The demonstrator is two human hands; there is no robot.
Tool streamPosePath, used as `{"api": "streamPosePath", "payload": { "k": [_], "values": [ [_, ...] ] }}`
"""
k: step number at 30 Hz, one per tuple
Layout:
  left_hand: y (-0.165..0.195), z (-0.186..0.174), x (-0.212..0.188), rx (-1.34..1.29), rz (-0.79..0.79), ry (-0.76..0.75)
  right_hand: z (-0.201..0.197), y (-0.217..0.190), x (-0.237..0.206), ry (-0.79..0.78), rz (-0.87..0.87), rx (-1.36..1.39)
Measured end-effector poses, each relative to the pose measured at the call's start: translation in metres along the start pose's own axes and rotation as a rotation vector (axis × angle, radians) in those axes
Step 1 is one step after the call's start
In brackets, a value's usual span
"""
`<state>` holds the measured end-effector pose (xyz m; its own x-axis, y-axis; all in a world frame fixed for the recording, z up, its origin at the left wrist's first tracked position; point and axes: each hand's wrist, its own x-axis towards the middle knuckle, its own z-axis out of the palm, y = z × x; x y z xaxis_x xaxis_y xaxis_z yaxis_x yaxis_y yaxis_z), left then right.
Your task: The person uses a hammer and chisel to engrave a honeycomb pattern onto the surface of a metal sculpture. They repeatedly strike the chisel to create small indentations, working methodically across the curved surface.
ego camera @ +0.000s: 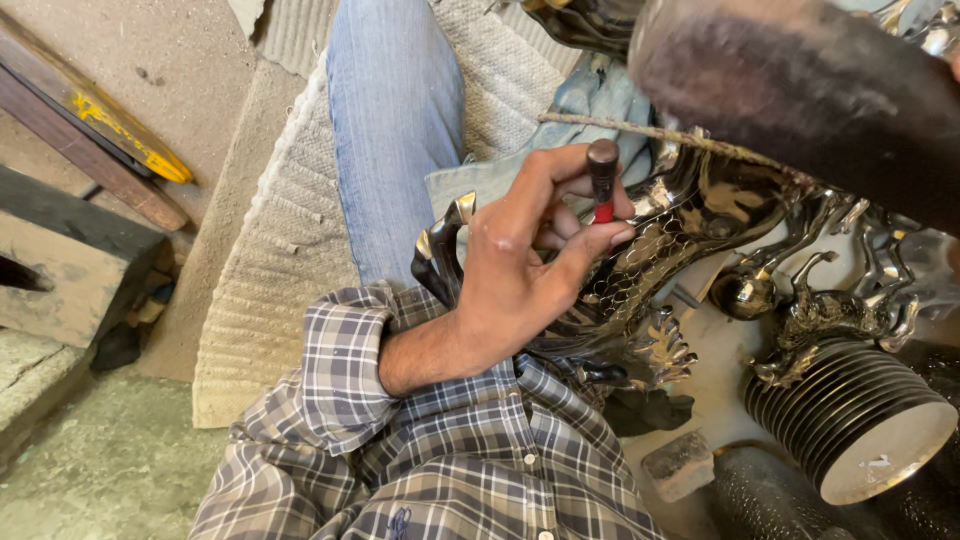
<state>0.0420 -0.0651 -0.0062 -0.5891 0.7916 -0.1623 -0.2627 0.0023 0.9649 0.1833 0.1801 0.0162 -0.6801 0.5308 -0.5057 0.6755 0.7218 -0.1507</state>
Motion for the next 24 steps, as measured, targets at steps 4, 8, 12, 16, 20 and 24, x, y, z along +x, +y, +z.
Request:
{"api": "streamPosePath", "payload": {
  "k": [4, 8, 12, 16, 20, 24],
  "values": [
    [0.000, -0.001, 0.000, 0.035, 0.015, -0.001, 0.005, 0.006, -0.015, -0.007, 0.022, -0.010],
    [0.000, -0.002, -0.002, 0.019, 0.016, -0.006, 0.011, 0.015, -0.017, -0.017, 0.029, -0.001],
    [-0.004, 0.000, -0.001, 0.021, 0.048, -0.023, 0.012, 0.013, -0.004, -0.012, -0.014, -0.014],
    [-0.006, -0.002, 0.003, 0.085, 0.106, -0.091, 0.007, 0.002, 0.003, -0.019, -0.021, -0.012],
    [-0.008, -0.006, 0.012, 0.166, 0.123, -0.205, 0.001, -0.002, 0.004, -0.020, -0.010, -0.017],
    [-0.012, -0.010, 0.019, 0.162, 0.220, -0.288, 0.006, 0.003, 0.009, -0.028, -0.023, -0.016]
  ]
}}
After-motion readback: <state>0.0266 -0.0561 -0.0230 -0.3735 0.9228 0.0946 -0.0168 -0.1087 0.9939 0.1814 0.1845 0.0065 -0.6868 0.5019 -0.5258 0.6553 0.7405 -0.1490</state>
